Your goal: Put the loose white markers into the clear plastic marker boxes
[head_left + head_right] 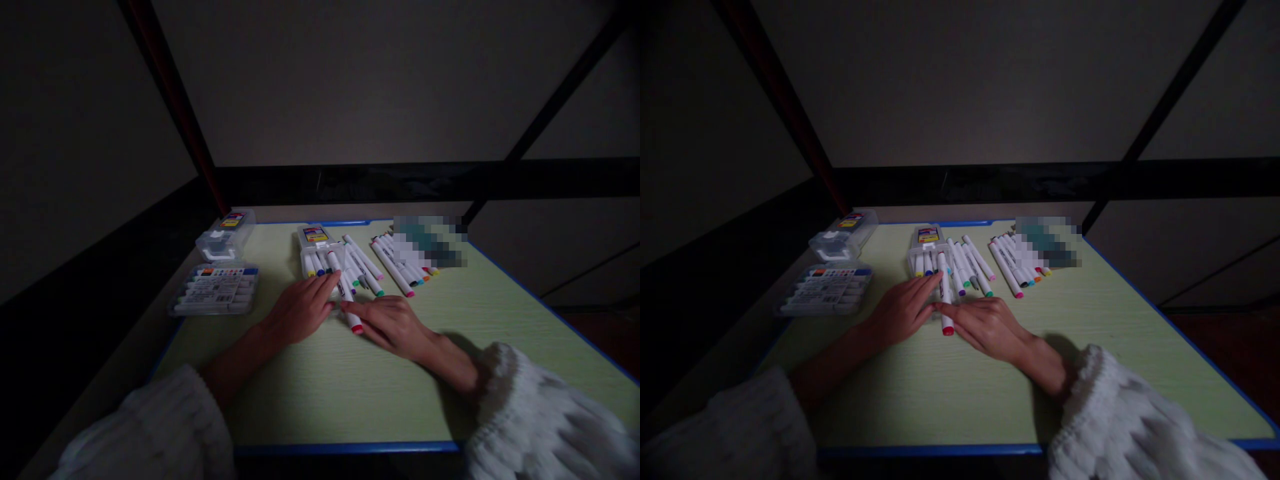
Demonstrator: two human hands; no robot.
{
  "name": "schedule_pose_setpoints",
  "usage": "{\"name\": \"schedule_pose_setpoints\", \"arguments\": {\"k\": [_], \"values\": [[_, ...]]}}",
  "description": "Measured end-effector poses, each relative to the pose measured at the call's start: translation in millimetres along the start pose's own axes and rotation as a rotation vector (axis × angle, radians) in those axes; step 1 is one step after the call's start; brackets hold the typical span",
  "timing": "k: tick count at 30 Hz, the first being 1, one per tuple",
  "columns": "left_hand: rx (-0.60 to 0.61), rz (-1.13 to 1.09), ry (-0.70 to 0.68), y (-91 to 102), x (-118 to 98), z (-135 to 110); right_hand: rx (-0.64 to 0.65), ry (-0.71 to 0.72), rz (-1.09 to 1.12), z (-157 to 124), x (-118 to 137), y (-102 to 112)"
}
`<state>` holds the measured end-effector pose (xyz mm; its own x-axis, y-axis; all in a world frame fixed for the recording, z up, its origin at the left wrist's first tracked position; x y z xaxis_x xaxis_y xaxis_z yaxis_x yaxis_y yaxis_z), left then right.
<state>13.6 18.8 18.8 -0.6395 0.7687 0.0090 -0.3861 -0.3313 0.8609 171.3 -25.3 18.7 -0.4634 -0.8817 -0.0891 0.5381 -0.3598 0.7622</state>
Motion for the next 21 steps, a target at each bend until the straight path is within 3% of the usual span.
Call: {"name": "schedule_pose_setpoints", "arguments": {"k": [21], "values": [[-0.281,-0.027,-0.127,13.7,-6,-4,0.035,-0.093,-0.017,-1,-4,0]]}}
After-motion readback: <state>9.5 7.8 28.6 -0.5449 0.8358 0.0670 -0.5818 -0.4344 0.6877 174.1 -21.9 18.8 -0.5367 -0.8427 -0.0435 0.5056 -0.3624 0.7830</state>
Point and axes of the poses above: each hand's wrist, its own z-axis towards the middle knuckle, its own y-axis out of the back of the hand, x = y × z, the point moved 3 cm from there along z, towards the middle knuckle, and after that the axes turned 8 degrees about y, right-handed, at the moved point
